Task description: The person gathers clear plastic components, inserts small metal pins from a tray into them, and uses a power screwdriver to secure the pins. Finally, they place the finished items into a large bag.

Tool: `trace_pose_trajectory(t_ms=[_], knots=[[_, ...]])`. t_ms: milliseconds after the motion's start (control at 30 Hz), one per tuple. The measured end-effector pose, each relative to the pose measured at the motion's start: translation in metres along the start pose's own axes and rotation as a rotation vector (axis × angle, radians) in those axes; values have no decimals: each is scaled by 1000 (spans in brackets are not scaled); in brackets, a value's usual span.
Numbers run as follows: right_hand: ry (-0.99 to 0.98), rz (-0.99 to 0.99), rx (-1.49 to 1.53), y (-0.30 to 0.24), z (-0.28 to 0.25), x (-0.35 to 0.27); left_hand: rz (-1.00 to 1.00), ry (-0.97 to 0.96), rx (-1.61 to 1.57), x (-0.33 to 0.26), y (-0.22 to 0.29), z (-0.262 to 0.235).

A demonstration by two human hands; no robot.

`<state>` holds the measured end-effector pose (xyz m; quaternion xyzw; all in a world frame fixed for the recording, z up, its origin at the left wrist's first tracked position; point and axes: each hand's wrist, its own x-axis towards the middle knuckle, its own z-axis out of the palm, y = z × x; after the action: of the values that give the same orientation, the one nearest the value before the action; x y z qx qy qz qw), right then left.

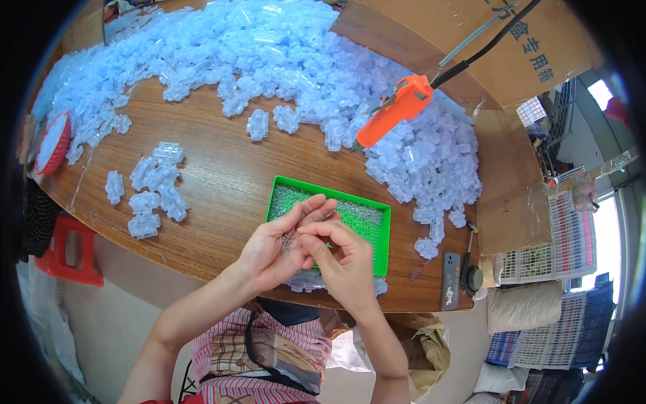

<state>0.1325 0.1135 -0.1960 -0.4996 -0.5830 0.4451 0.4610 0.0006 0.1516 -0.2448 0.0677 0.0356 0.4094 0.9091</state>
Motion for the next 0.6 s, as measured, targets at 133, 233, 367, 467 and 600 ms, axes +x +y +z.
trace_pose_trajectory(t_ms=[133, 233, 367, 467, 600], knots=[[68, 21, 184, -6, -7, -7, -20, -5, -174, 1, -2, 6], [195, 58, 302, -9, -21, -18, -8, 97, -216, 0, -1, 19], [235, 122, 525, -13, -47, -35, -18, 75, -320, -13, -1, 28], [335, 128, 540, 0, -63, -46, -108, 266, -282, -14, -14, 24], [509, 192, 380, 25, -90, -75, -247, 217, -268, -30, -39, 25]])
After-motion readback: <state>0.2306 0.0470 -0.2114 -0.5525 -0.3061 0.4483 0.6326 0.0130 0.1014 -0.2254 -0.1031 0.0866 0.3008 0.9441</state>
